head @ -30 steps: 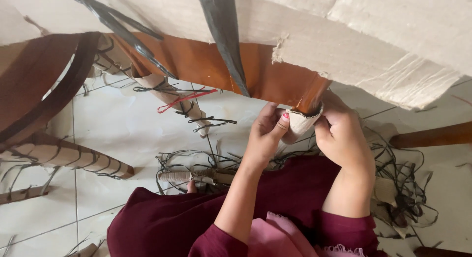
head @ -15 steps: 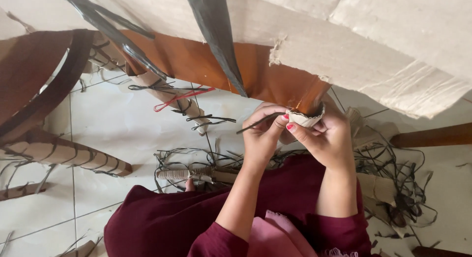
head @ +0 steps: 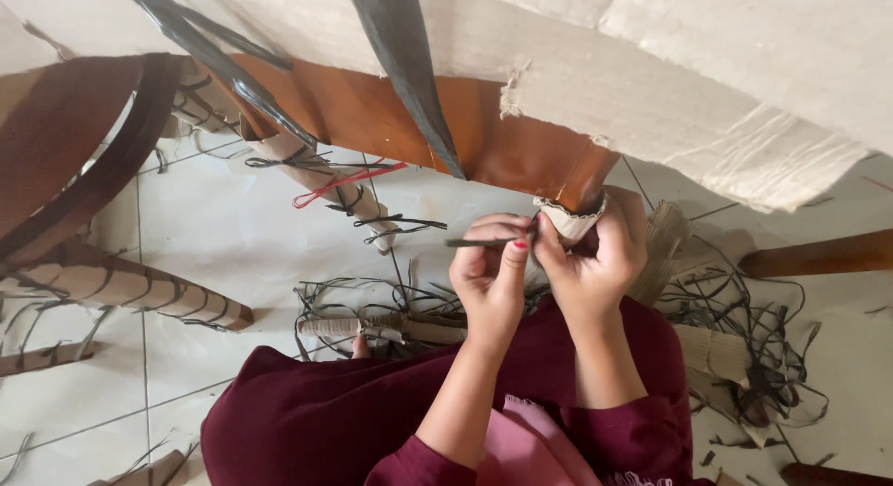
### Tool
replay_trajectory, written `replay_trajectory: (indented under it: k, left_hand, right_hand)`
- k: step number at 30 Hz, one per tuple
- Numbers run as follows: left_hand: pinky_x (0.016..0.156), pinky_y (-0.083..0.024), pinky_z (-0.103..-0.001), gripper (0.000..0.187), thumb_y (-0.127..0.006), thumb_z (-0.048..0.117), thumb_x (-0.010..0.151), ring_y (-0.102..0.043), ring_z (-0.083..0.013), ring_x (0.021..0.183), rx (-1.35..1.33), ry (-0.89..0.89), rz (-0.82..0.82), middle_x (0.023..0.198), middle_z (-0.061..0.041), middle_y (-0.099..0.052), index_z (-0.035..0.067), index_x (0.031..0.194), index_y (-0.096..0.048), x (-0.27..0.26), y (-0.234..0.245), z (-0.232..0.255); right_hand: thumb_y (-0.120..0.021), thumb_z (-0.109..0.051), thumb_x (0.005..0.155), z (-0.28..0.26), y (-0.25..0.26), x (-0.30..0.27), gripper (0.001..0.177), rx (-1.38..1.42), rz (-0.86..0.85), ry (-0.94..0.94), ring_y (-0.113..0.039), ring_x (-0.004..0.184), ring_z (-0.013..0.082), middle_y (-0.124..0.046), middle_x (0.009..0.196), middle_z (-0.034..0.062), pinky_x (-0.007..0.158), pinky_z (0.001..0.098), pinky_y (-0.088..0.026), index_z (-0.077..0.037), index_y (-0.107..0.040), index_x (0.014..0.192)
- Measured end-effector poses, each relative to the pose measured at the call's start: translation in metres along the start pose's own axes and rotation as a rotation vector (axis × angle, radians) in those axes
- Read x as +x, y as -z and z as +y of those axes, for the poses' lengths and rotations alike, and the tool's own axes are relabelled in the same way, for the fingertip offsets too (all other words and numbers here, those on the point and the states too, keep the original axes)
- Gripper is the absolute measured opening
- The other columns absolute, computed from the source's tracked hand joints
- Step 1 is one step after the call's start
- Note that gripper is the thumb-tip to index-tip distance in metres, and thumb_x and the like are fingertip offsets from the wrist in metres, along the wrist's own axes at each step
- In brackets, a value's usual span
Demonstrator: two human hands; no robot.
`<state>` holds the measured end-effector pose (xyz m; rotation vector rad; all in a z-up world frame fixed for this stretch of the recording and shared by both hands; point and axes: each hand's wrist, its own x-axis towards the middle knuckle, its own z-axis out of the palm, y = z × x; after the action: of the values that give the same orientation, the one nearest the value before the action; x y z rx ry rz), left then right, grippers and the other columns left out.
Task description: Wrapping wooden furniture legs with protective paper and securing them with plastic ties using a hook tool.
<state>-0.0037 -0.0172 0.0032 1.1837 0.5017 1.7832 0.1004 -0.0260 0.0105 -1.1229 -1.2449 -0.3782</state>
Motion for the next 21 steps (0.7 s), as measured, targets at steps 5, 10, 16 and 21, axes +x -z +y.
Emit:
replay_trajectory:
  k: [5,10,16,21]
  left_hand:
    - [0.094,-0.057,-0.045,0.011,-0.068,0.002,0.098,-0.073,-0.0345,0.104,0.011,-0.018,-0.034,0.094,-0.02,-0.073,-0.004,0.09,-0.063,-0.002,-0.007,0.021]
    - [0.096,-0.058,-0.054,0.009,-0.07,-0.002,0.094,-0.077,-0.0375,0.101,0.172,-0.081,-0.109,0.08,-0.014,-0.076,0.001,0.086,-0.067,-0.002,-0.013,0.049]
    - [0.106,-0.051,-0.053,0.013,-0.064,0.0,0.099,-0.073,-0.0349,0.112,0.257,-0.064,-0.152,0.102,-0.02,-0.079,0.003,0.086,-0.063,-0.01,-0.014,0.056]
    - [0.101,-0.054,-0.053,0.01,-0.059,-0.001,0.101,-0.066,-0.0366,0.116,0.226,-0.014,-0.223,0.126,-0.027,-0.069,0.002,0.092,-0.06,-0.003,-0.017,0.074]
  right_hand:
    - [-0.084,-0.019,0.094,-0.002,0.006,-0.01,0.041,-0.006,-0.007,-0.03,-0.061,0.081,0.027,-0.05,0.099,0.0184,0.066,0.0352,-0.059,0.011,-0.063,0.113]
    - [-0.066,-0.032,0.106,-0.018,0.007,-0.011,0.049,0.182,0.008,-0.115,-0.054,0.094,0.0196,-0.042,0.11,0.0171,0.077,0.0372,-0.058,0.01,-0.051,0.125]
    - [-0.07,-0.029,0.102,-0.017,0.011,-0.019,0.041,0.154,0.127,-0.165,-0.048,0.06,0.0135,-0.046,0.088,0.0097,0.05,0.0259,-0.05,0.003,-0.047,0.112]
    - [-0.072,-0.007,0.093,-0.031,0.017,0.004,0.015,0.1,0.05,0.072,-0.049,0.068,0.0203,-0.053,0.08,0.0091,0.045,0.0256,-0.045,0.006,-0.066,0.096]
